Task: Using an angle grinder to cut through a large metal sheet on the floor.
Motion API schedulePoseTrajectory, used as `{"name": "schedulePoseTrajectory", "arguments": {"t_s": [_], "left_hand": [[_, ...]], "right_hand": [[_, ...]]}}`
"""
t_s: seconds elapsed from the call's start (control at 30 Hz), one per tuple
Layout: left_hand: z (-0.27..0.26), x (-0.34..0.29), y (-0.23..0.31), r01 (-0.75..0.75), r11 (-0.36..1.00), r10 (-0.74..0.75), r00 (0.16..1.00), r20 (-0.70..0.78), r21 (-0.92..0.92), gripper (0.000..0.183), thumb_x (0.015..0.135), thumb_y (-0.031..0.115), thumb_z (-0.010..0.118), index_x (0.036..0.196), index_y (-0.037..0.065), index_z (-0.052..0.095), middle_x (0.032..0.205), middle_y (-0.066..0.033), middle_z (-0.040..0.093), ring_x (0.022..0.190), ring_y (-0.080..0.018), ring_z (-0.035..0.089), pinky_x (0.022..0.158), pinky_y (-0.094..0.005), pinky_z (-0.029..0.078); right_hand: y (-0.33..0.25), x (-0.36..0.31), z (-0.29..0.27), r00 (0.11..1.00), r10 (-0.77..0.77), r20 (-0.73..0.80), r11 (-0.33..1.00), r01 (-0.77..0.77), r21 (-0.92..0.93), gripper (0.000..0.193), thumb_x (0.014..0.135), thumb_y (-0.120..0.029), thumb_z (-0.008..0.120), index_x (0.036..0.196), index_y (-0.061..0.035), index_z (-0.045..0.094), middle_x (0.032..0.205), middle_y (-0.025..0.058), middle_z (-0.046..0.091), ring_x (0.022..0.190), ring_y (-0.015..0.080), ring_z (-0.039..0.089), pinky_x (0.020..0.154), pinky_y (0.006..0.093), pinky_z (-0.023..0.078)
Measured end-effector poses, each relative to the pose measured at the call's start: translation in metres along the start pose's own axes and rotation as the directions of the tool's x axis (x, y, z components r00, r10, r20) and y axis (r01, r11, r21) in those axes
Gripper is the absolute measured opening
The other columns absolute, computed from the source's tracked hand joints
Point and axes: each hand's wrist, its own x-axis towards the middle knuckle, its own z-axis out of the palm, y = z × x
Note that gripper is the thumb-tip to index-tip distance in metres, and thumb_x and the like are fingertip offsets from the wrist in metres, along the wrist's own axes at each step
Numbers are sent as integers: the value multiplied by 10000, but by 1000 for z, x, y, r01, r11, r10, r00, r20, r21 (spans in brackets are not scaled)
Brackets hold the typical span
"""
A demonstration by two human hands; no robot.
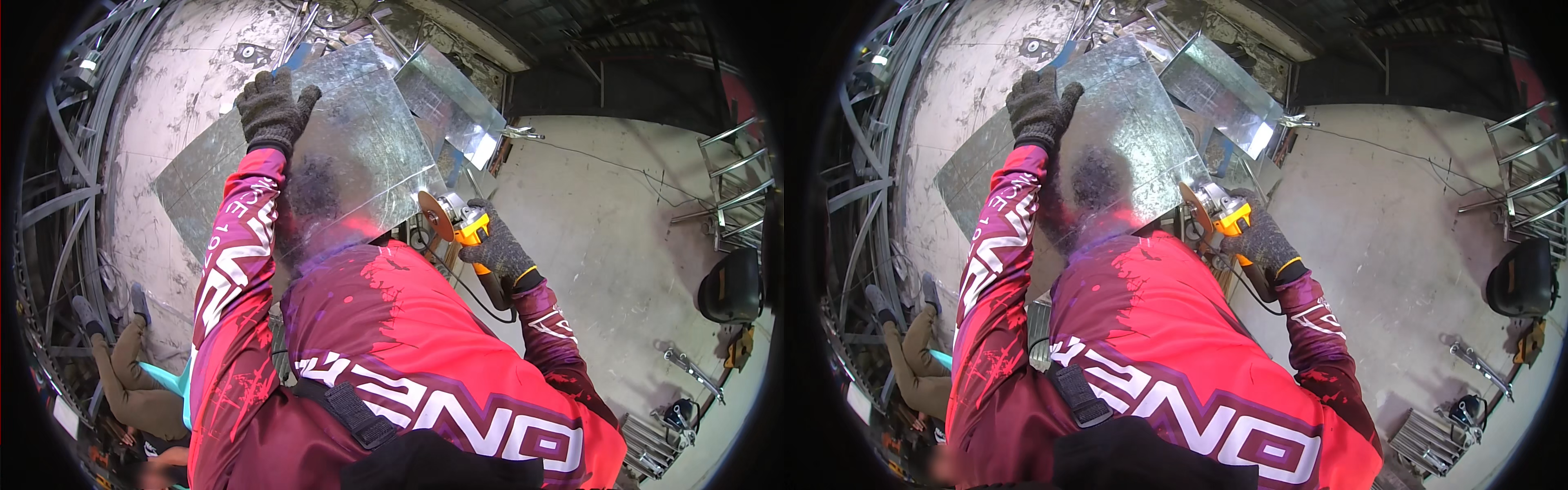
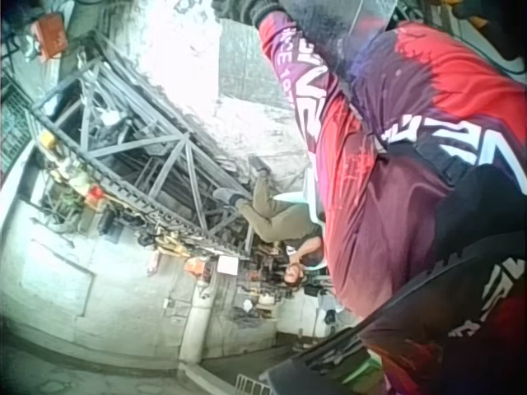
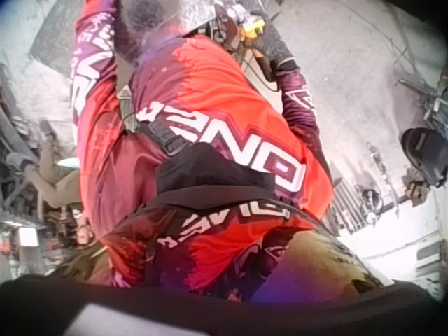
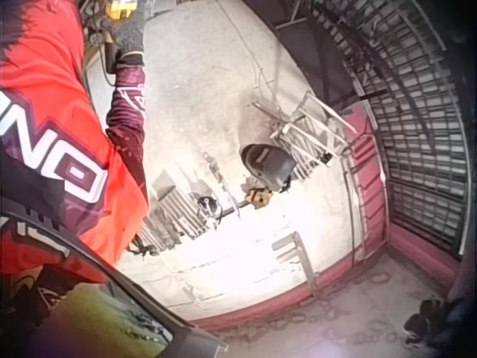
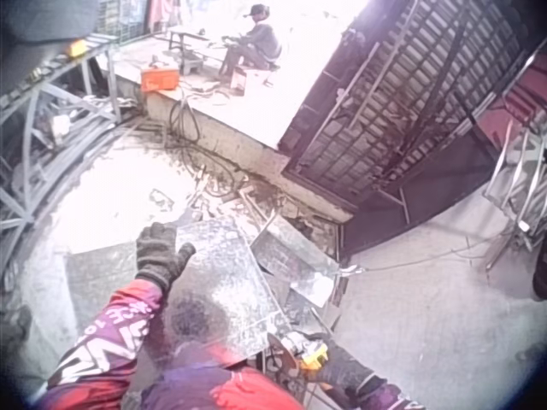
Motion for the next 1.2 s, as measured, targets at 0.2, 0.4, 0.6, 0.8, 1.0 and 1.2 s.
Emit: {"name": "schedulePoseTrajectory", "arguments": {"t_s": [0.2, 0.4, 0.6, 0.8, 1.0, 1.2], "left_hand": [[5, -1, 0, 2, 1000, -2, 1000, 10, 20, 770, 895, 684, 582, 1448, 150, 568, 1442, -190, 543, 1330, -394, 499, 1103, -546, 374], [3, -1, 3, 2, 1000, -2, 1000, 10, 25, 764, 904, 679, 574, 1451, 146, 570, 1446, -192, 543, 1333, -402, 498, 1110, -545, 370], [2, -4, 3, 5, 1000, -5, 1000, 5, 7, 749, 909, 669, 573, 1439, 140, 582, 1440, -187, 548, 1329, -403, 501, 1107, -544, 376], [1, -4, 5, 8, 1000, -7, 1000, 29, -6, 732, 904, 654, 593, 1426, 140, 585, 1431, -186, 549, 1320, -402, 506, 1101, -548, 379], [5, -4, 3, 9, 1000, -9, 1000, 19, -3, 733, 902, 651, 599, 1433, 146, 573, 1432, -194, 547, 1318, -403, 509, 1101, -550, 379], [3, -5, 6, 9, 1000, -9, 1000, 1, 9, 737, 901, 651, 599, 1440, 148, 568, 1441, -198, 542, 1327, -399, 507, 1101, -549, 382]], "right_hand": [[8, 3, -1, 1000, -6, 7, 999, 6, -50, 916, 641, -15, 837, 1451, -118, 423, 1187, 67, 581, 1066, 207, 579, 939, 342, 516], [10, 2, -2, 999, -35, 2, 997, 35, -67, 917, 645, -20, 842, 1453, -117, 418, 1196, 69, 583, 1069, 207, 580, 941, 348, 518], [9, 0, -2, 1000, -1, 14, 997, 2, -74, 931, 644, -24, 845, 1461, -116, 408, 1202, 78, 587, 1077, 214, 584, 947, 350, 518], [4, 0, -2, 999, 26, 21, 997, -24, -77, 934, 638, -23, 839, 1461, -105, 405, 1207, 86, 591, 1076, 217, 587, 946, 355, 519], [4, 2, -2, 998, 65, 25, 992, -62, -113, 928, 635, -25, 837, 1455, -101, 410, 1208, 87, 592, 1082, 221, 586, 956, 358, 517], [9, 2, -3, 998, 61, 20, 991, -59, -122, 924, 639, -16, 833, 1455, -102, 408, 1197, 82, 598, 1082, 218, 586, 946, 352, 521]]}}
